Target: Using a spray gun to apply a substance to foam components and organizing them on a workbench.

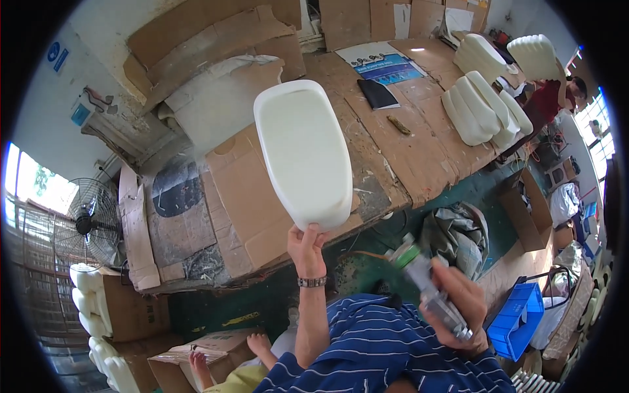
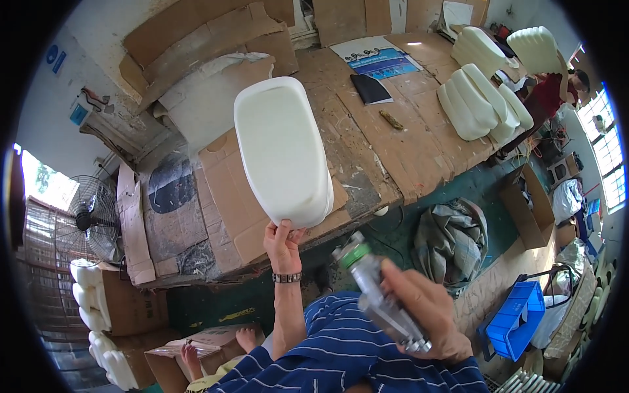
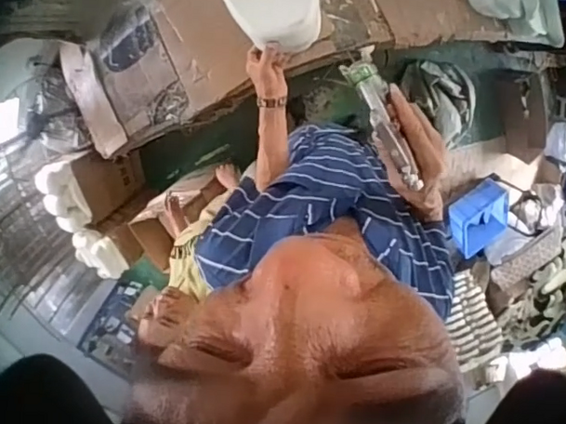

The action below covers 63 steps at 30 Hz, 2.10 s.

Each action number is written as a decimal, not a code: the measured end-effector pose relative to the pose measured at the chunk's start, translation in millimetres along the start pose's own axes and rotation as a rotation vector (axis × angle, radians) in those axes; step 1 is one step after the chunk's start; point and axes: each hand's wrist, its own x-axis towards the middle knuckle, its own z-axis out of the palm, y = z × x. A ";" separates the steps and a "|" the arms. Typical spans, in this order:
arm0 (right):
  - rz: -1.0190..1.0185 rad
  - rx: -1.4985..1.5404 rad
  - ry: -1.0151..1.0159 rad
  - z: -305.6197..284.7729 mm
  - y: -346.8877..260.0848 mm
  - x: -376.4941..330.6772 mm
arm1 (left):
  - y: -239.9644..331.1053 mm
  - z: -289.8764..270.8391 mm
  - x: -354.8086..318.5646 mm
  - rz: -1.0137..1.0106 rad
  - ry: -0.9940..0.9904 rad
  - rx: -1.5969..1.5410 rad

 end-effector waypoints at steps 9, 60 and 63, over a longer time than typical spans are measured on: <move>0.123 -0.038 0.154 -1.1 8.8 -17.0 | -1.2 -9.5 4.5 -0.019 -0.020 -0.018; 0.430 -0.344 0.619 -129.5 246.7 14.6 | 13.0 -21.0 0.4 0.117 -0.040 0.101; 0.441 -0.070 0.441 -83.4 168.8 -11.8 | -10.1 -19.2 6.7 0.087 -0.055 -0.052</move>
